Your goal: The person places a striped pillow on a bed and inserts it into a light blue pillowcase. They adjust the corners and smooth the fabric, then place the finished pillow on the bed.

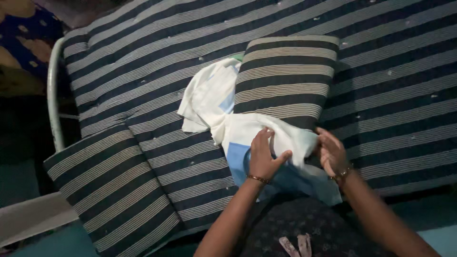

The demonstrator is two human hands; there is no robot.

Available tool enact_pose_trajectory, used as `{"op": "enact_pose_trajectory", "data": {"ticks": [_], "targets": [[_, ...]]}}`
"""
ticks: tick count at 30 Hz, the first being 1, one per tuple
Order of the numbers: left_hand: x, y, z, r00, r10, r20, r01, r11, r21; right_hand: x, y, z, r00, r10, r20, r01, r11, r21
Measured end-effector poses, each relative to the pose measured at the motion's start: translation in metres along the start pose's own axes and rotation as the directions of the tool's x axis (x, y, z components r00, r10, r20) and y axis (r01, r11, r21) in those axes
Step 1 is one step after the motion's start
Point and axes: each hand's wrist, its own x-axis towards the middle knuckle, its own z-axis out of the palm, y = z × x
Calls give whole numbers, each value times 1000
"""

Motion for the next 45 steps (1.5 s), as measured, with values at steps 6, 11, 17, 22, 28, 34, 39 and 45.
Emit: {"op": "enact_pose_trajectory", "data": {"ticks": [6,11,17,22,28,34,39,45], "targets": [[-6,17,-41,996,54,-75,-52,998,21,4,2,68,959,-1,284,-29,994,102],[4,18,-104,992,-80,-99,78,997,-29,9,12,135,955,72,287,33,938,-346],[1,-18,-182,965,-252,-75,215,921,-324,7,11,222,841,-28,541,340,804,-487],[0,-48,-230,983,-179,-31,141,860,-490,14,23,272,778,-106,619,567,541,-621],[17,-55,-266,987,-162,14,158,933,-324,32,43,307,739,-158,655,638,474,-606],[29,-43,-294,937,-348,22,348,937,1,16,55,335,744,-198,638,666,295,-685],[30,-56,-290,895,-440,-78,445,891,84,-9,65,345,708,-249,661,706,253,-661],[28,-83,-276,933,-289,-214,311,947,79,-19,118,321,772,-183,609,634,299,-713]]}}
